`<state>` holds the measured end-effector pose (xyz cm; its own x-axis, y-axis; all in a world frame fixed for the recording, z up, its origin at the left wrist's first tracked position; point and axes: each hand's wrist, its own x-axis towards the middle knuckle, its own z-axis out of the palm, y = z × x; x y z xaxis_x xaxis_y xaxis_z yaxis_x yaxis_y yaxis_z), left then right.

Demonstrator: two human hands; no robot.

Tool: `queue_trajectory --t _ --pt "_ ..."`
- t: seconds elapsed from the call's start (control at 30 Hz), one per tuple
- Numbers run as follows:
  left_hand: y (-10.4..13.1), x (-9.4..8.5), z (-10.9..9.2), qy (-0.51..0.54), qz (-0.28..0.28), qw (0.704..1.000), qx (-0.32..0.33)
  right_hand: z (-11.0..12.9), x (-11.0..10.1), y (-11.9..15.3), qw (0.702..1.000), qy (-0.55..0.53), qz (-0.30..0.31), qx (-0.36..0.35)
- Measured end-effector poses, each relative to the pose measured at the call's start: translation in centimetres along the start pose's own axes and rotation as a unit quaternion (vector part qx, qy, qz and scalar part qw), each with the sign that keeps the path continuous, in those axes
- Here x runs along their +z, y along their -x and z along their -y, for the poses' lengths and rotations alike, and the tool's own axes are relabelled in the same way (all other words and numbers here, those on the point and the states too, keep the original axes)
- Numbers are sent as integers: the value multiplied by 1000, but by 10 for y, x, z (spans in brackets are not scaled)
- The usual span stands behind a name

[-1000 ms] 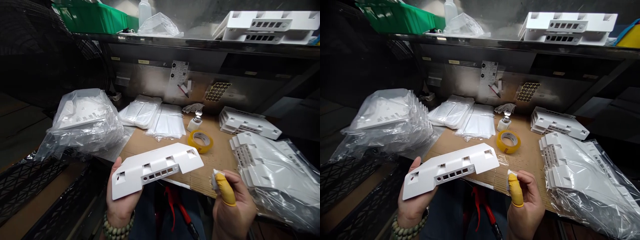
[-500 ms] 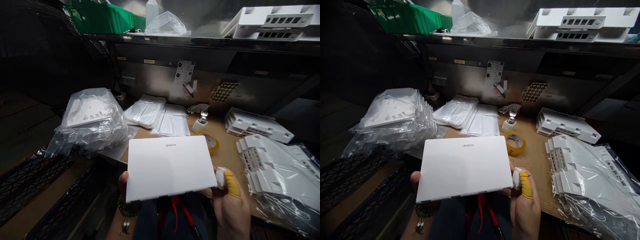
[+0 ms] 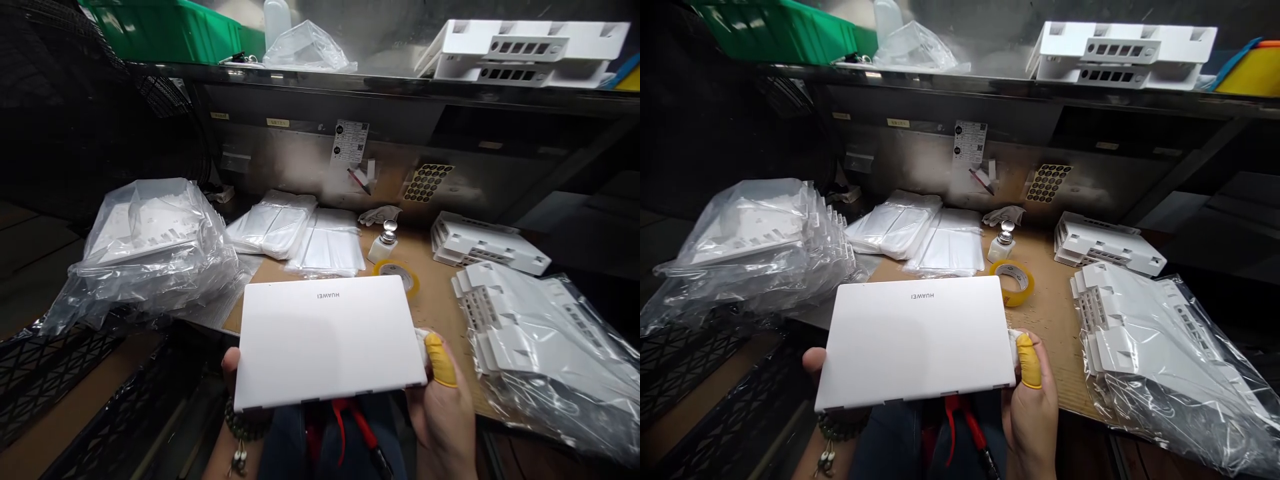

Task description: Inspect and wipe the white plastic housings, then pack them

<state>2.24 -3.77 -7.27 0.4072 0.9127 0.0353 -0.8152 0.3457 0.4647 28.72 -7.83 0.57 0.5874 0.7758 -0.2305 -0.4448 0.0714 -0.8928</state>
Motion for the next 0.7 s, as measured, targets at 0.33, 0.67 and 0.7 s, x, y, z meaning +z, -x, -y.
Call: queue_trajectory --t 0.33,0.67,0.7 --pt "-14 33 -1 26 53 998 21 0 1 -2 1000 7 -7 -13" --pt "-12 66 -39 -347 -237 907 -10 -4 -27 -13 961 116 27 -249" --pt "-10 70 -40 -397 -217 891 28 0 -28 -14 957 118 27 -262"
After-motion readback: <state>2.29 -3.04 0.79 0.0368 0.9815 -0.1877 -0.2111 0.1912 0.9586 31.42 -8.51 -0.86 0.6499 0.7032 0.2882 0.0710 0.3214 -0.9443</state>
